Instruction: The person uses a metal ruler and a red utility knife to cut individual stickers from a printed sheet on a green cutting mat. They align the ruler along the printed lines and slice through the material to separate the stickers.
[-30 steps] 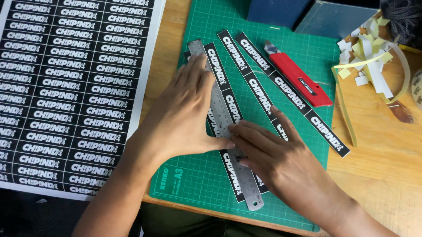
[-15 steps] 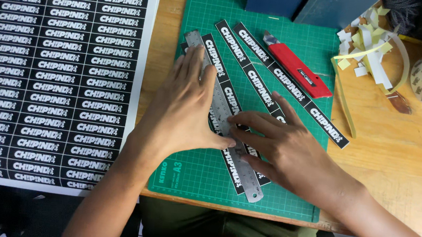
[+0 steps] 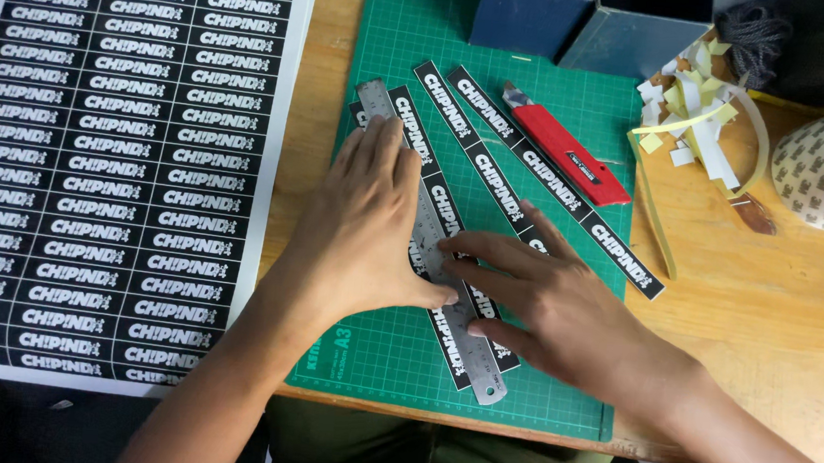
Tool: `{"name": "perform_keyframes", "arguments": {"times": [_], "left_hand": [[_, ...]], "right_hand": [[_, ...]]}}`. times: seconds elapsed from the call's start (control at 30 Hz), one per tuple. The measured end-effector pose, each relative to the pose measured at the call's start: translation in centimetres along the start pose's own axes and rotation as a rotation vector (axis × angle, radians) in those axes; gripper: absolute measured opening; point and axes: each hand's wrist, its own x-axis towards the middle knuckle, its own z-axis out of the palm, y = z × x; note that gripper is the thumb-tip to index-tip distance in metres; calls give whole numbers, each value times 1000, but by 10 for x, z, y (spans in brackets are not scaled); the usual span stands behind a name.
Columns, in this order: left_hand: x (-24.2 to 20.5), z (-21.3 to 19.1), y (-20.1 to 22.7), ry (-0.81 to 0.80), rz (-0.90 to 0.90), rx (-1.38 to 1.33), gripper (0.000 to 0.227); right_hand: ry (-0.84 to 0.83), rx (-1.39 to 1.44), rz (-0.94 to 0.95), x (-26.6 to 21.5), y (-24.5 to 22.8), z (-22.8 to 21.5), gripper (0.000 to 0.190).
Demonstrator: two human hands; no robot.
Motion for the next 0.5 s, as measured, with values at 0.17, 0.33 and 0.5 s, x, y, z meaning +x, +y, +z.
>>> {"name": "perform_keyframes", "arguments": {"times": [0.17, 0.33, 0.5], "left_hand": [[-1, 3, -1, -9, 2, 0, 144], [-1, 4, -4, -5, 8, -54, 146], [-1, 6, -5, -9, 8, -71, 136]], "right_hand": [[342, 23, 213, 11, 14, -40, 35], [274, -349, 564, 14, 66, -23, 66], [252, -384, 583, 25, 82, -5, 28]]}}
